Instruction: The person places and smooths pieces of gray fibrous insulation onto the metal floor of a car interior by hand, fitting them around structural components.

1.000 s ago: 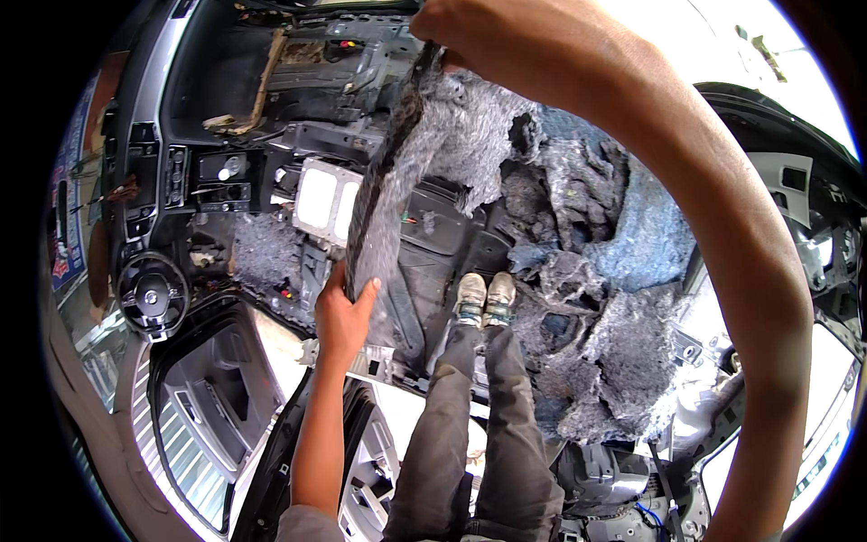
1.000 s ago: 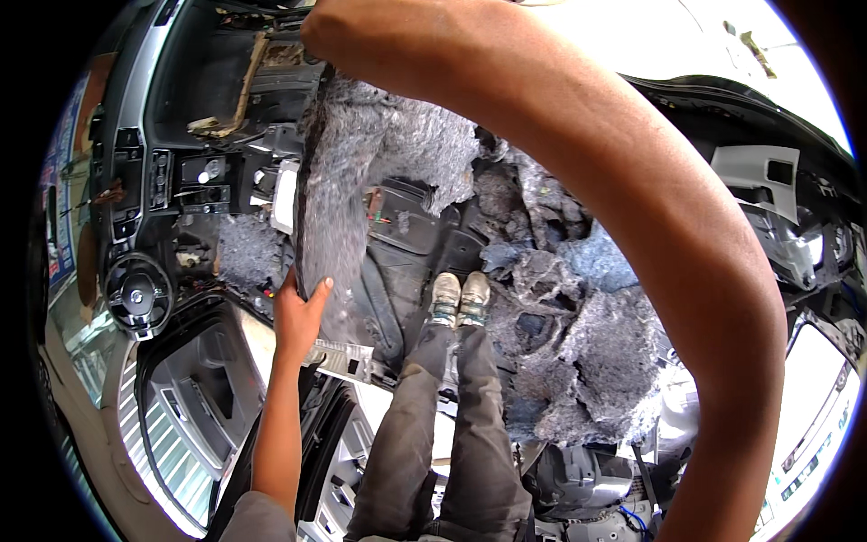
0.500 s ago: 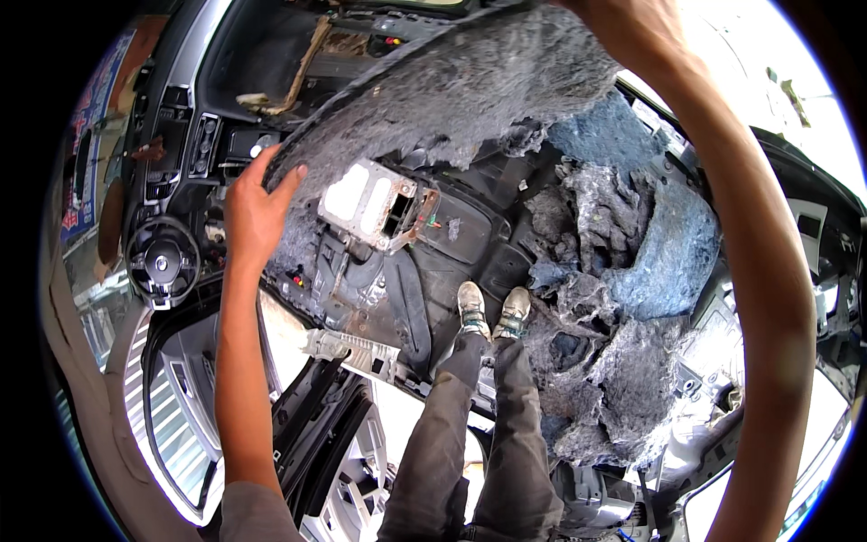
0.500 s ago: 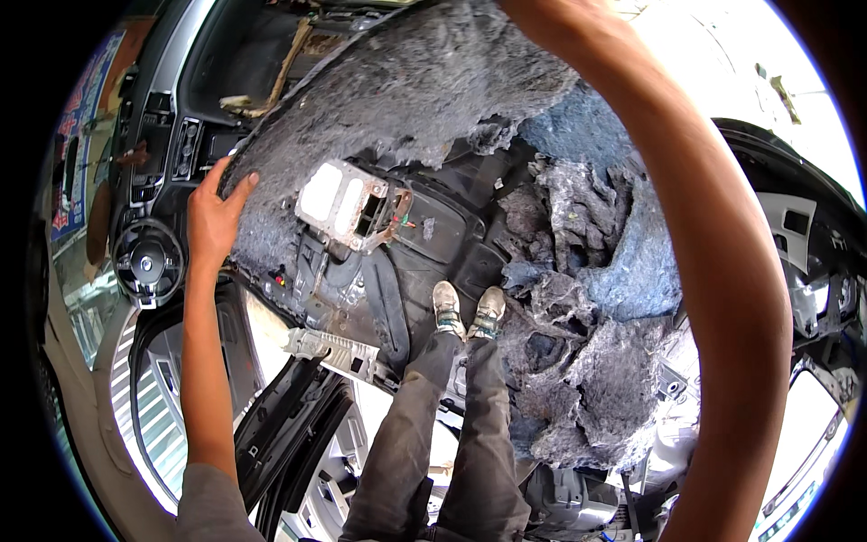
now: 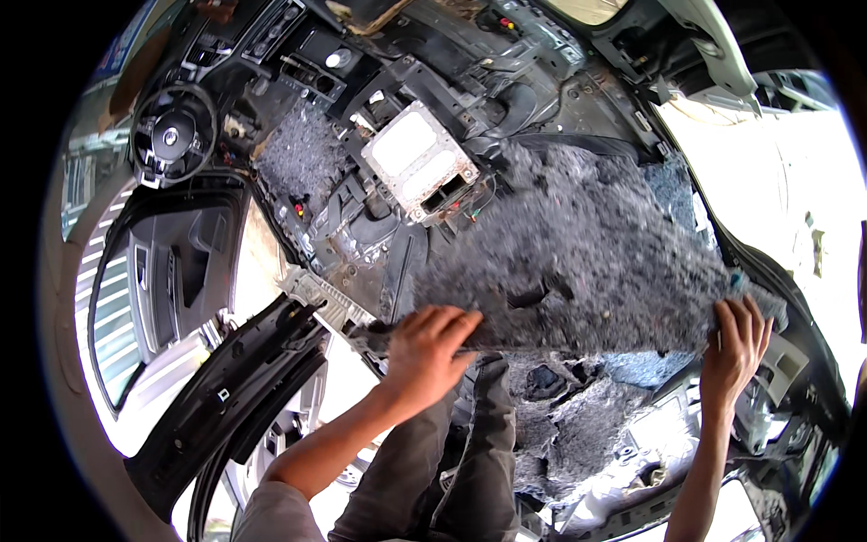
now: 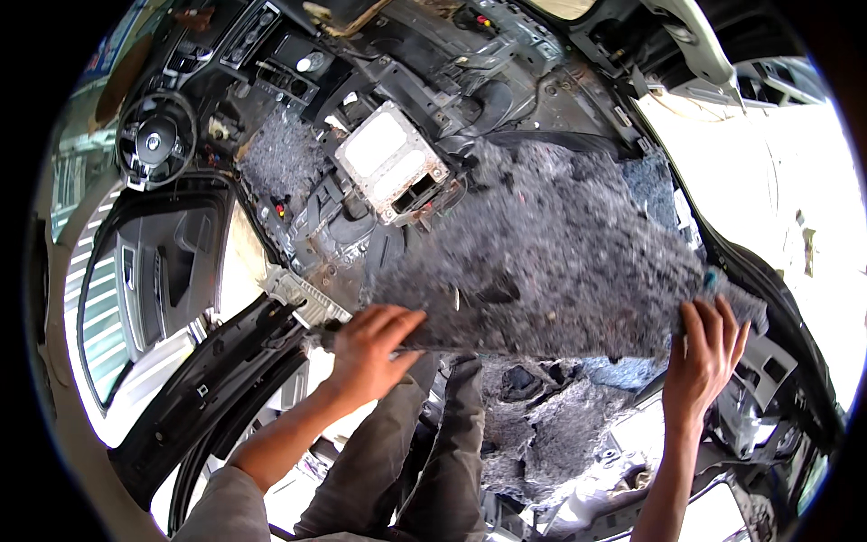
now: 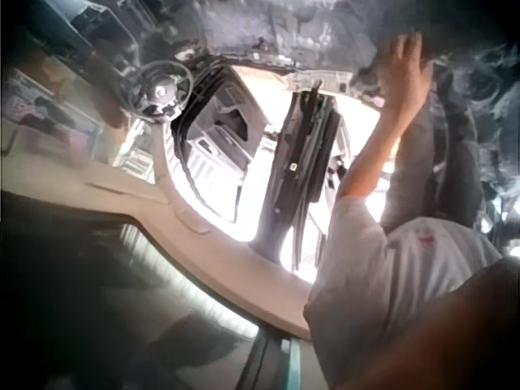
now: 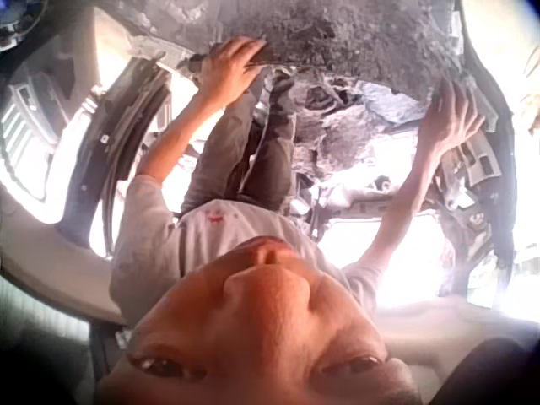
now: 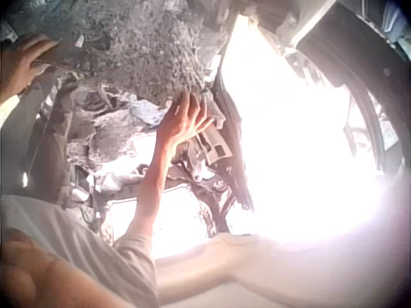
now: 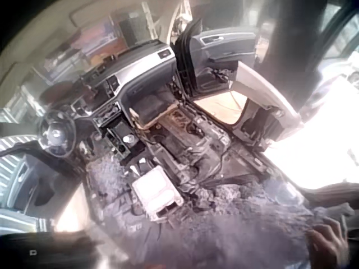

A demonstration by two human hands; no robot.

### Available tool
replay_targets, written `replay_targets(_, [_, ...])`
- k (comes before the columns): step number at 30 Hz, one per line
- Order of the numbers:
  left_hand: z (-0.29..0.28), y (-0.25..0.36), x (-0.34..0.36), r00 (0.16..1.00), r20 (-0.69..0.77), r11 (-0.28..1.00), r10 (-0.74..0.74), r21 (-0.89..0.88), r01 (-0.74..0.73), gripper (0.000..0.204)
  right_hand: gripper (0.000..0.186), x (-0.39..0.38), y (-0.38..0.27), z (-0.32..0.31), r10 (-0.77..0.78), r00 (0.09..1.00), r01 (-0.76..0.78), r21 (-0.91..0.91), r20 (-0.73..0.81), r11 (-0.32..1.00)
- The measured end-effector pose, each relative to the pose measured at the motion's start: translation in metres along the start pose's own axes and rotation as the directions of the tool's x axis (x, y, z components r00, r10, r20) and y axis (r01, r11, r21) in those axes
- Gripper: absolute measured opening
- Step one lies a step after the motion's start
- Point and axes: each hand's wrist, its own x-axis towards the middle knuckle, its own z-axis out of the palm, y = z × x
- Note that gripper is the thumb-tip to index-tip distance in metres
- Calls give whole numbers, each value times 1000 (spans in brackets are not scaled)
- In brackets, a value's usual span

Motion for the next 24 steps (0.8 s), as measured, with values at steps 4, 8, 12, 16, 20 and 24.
replay_targets(4, [44, -7, -31, 993, 93, 993, -78, -79, 85, 47, 37, -12, -13, 16, -18, 992, 16, 16, 125, 1000])
replay_targets(8, [69, -9, -49, 984, 105, 979, -144, -128, 157, 45, 39, -5, -18, 22, -41, 974, 45, -10, 223, 999])
replay_targets(12, [66, -10, -76, 971, 150, 966, -187, -152, 210, 48, 34, -8, -29, 16, -131, 968, 143, -42, 212, 989])
replay_targets(16, [48, -13, -114, 959, 102, 942, -266, -185, 281, 53, 36, -10, -56, -16, -168, 961, 183, -50, 221, 982])
replay_targets(20, [7, -10, -159, 925, 87, 909, -371, -167, 381, 57, 23, -12, -92, -56, -265, 931, 273, 2, 250, 962])
replay_targets(24, [-33, 11, -181, 896, 120, 881, -428, -167, 443, 56, 46, -23, -103, -80, -260, 923, 249, 74, 285, 966])
